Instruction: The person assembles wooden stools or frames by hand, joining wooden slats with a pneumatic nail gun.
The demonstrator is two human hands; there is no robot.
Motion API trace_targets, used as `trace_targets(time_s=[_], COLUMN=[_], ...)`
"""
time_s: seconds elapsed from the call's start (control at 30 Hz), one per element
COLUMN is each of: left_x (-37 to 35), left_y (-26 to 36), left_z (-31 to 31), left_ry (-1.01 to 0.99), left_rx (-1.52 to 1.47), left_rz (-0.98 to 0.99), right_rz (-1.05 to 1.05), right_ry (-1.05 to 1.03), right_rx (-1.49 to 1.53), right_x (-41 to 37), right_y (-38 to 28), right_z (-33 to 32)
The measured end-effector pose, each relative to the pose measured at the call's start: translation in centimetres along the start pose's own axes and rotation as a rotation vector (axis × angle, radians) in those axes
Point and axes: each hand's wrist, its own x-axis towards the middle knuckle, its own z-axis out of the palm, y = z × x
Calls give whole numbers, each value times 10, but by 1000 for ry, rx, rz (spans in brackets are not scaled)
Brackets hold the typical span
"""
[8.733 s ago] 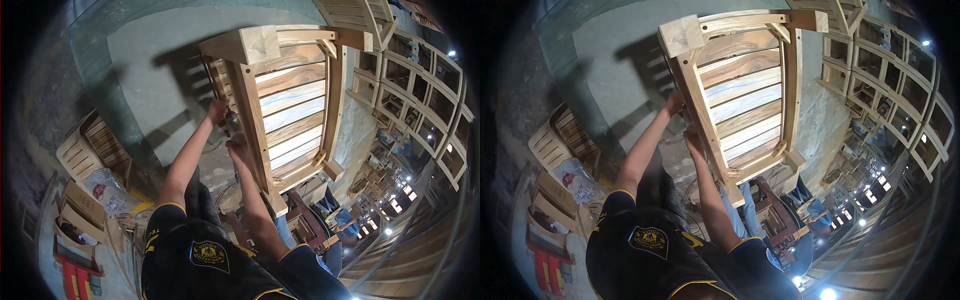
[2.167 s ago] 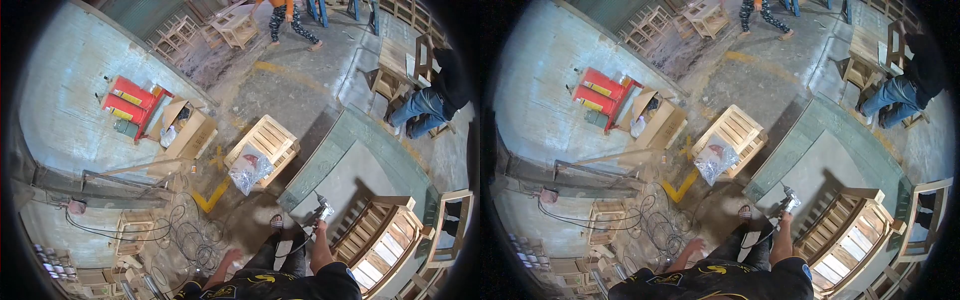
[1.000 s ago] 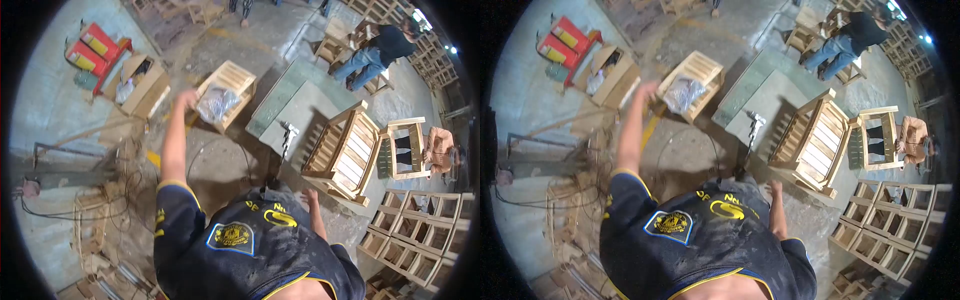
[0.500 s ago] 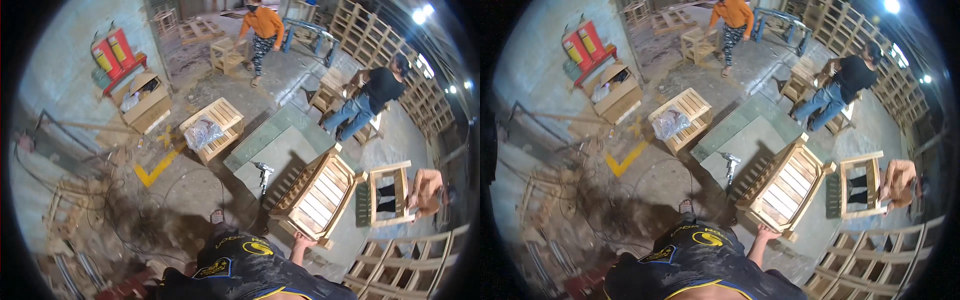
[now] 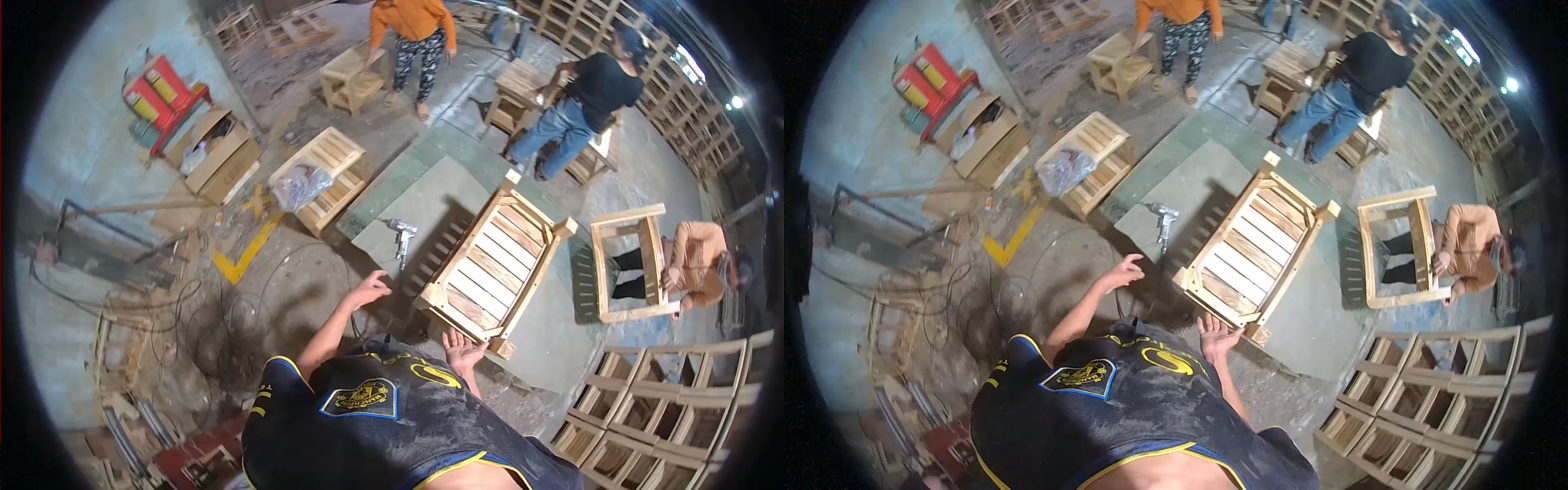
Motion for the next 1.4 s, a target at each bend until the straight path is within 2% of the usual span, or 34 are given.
trace_targets(time_s=[0.03, 0.13, 0.17, 0.23, 0.3, 0.33, 0.43, 0.5, 0.57, 0.67, 0.7, 0.73, 0.77, 0.8, 0.83, 0.87, 0.93, 0.97, 1.03, 1.13, 1.23, 1.27, 1.37, 1.4], left_x=[9, 14, 22, 27, 24, 23, 22, 32, 52, 107, 132, 156, 178, 196, 215, 237, 257, 268, 288, 322, 318, 314, 326, 322], left_y=[15, 42, 34, 35, 39, 42, 61, 91, 142, 212, 227, 243, 256, 267, 272, 282, 328, 342, 365, 378, 396, 403, 407, 410], left_z=[12, 45, 57, 74, 93, 101, 103, 112, 116, 121, 125, 130, 138, 146, 154, 164, 159, 162, 162, 168, 155, 149, 145, 138], left_ry=[-45, -163, -154, -119, -79, -47, 90, 83, 108, 122, 94, 49, -8, -37, -80, -76, -103, -109, -133, -153, -234, -312, -552, -577], left_rx=[65, 119, 74, 293, 350, 280, 562, 433, 462, 382, 287, 185, 85, -3, -42, -56, 14, -53, -16, -121, -117, -166, -364, -311], left_rz=[86, 181, 230, 467, 533, 529, 654, 710, 809, 942, 911, 897, 934, 845, 631, 529, 430, 458, 436, 553, 569, 626, 566, 578], right_rz=[16, -6, -11, -44, -31, -30, -52, -141, -198, -329, -394, -395, -543, -578, -612, -654, -744, -789, -582, -176, -196, -199, -309, -330], right_ry=[-76, -111, -122, 10, 52, 108, 165, 187, 243, 116, 78, -58, 115, 59, 8, 94, 231, 319, 655, 818, 362, 362, 174, 118], right_rx=[-63, -76, -114, -65, 51, 64, 31, -64, -121, -134, -144, -188, -254, -348, -445, -549, -761, -774, -784, -238, -326, -248, -225, -127], right_x=[-3, 1, 10, 19, 24, 25, 24, 10, 7, 30, 38, 31, 12, 17, 18, 16, 27, 44, 48, 64, 95, 107, 150, 157], right_y=[-2, -2, -5, -8, -10, -14, -25, -42, -65, -101, -109, -112, -106, -113, -120, -117, -118, -114, -95, -82, -91, -94, -103, -100], right_z=[-5, -20, -27, -22, -5, 4, 17, 49, 89, 128, 142, 177, 223, 239, 241, 234, 220, 184, 152, 131, 99, 99, 92, 97])
